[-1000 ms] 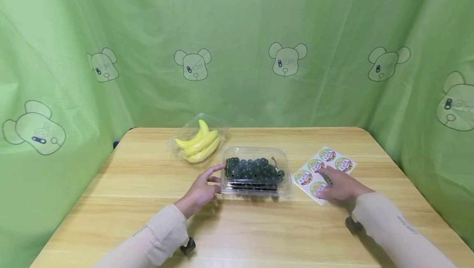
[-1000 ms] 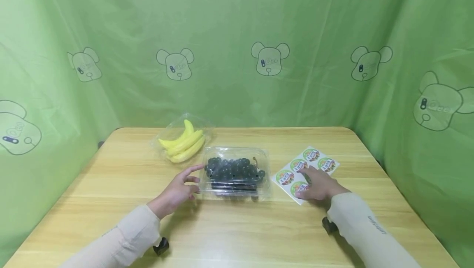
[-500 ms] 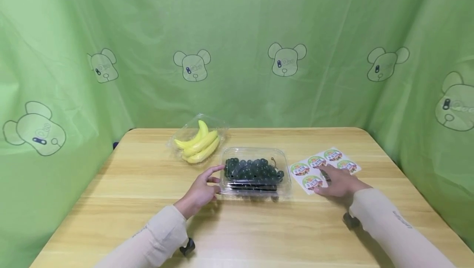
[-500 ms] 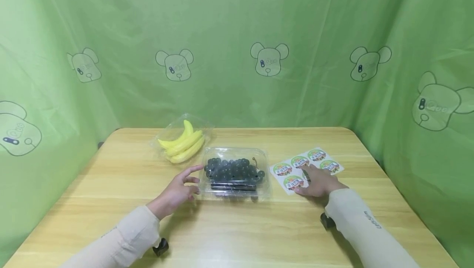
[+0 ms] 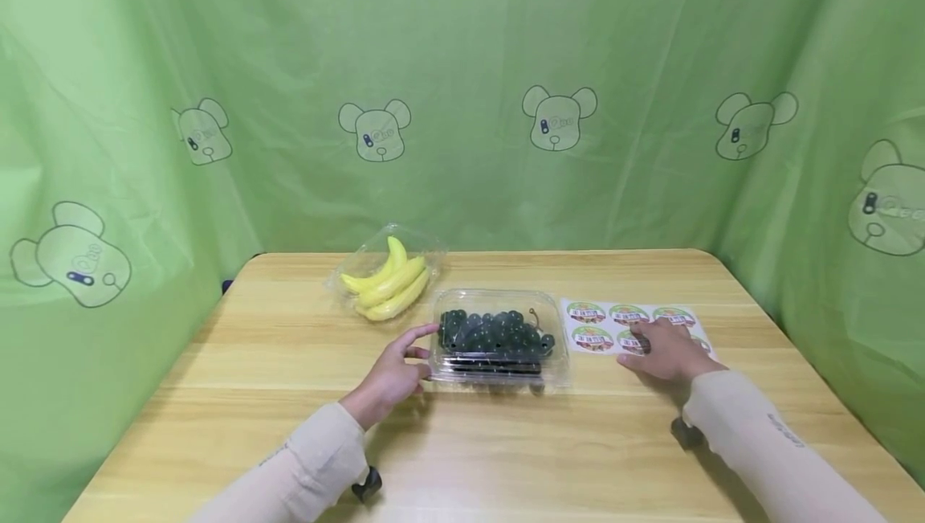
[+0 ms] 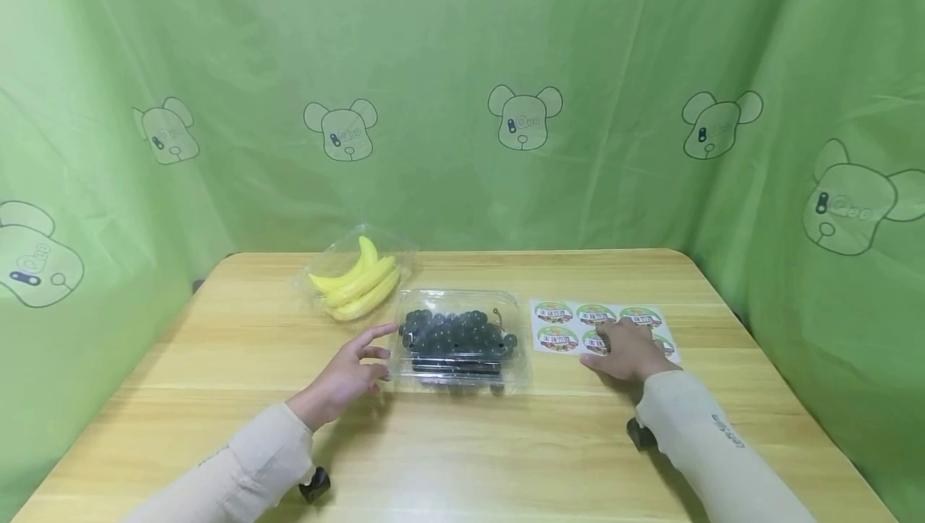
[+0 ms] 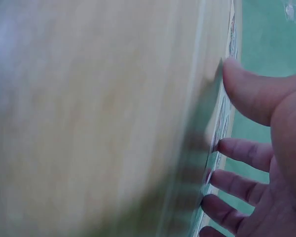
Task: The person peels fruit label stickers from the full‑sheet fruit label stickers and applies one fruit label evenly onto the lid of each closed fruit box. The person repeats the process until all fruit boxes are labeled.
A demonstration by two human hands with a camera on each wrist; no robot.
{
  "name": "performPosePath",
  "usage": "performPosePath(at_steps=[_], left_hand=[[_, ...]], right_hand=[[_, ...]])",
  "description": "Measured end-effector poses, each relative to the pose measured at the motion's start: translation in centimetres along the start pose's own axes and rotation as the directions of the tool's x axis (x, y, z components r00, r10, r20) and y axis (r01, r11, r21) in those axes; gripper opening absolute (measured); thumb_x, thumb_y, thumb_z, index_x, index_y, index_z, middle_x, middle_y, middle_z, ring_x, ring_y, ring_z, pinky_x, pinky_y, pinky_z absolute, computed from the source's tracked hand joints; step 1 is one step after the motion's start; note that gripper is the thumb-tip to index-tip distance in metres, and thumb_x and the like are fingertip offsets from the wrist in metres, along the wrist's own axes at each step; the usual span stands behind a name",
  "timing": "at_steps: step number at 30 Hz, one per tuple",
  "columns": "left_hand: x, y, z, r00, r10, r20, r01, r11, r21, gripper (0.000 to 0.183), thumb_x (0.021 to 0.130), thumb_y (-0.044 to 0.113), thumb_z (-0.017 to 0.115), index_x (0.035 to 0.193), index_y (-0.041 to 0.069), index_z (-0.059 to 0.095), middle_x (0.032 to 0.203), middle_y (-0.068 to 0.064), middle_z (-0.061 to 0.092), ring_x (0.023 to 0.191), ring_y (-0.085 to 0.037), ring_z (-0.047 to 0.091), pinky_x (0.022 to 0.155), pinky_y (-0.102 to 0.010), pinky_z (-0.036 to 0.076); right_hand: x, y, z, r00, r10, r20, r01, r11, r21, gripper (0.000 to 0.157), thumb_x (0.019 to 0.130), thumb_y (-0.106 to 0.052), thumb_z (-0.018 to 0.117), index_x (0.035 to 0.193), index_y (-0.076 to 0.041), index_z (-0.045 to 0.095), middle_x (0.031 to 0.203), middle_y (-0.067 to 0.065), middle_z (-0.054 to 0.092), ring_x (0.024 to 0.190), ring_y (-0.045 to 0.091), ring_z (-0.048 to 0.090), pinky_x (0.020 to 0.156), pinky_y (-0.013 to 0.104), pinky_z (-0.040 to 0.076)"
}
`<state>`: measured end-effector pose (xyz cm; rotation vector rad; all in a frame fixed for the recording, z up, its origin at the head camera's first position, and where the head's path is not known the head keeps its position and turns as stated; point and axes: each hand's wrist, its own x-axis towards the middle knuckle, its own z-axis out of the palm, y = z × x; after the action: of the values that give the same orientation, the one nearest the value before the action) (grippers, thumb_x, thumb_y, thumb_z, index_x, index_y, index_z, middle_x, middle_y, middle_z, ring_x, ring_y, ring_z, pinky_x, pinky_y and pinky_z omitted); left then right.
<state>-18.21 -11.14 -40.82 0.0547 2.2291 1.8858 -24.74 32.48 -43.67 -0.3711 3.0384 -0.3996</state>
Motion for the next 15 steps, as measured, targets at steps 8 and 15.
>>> performPosePath(at_steps=[8,15], left_hand=[[0.26,-0.14,0.01,1.000,0.004,-0.001,-0.004,1.000,-0.009,0.071,0.080,-0.019,0.052,0.142,0.016,0.048,0.113,-0.020,0.049,0.077,-0.022,0.058,0.062,-0.033,0.053],[0.20,-0.12,0.02,1.000,0.004,0.000,-0.004,1.000,-0.014,0.072,0.080,-0.020,0.052,0.143,0.015,0.048,0.113,-0.020,0.049,0.078,-0.022,0.058,0.066,-0.038,0.055]], right_hand=[[0.29,0.14,0.27,0.998,-0.026,-0.054,0.029,0.998,0.052,0.063,0.083,-0.039,0.074,0.114,0.014,0.059,0.112,0.037,0.055,0.109,0.059,0.043,0.096,0.071,0.029],[0.17,0.15,0.23,0.998,0.007,-0.060,-0.001,0.996,0.087,0.061,0.081,-0.037,0.076,0.115,0.012,0.061,0.113,0.037,0.055,0.108,0.059,0.046,0.095,0.071,0.032]])
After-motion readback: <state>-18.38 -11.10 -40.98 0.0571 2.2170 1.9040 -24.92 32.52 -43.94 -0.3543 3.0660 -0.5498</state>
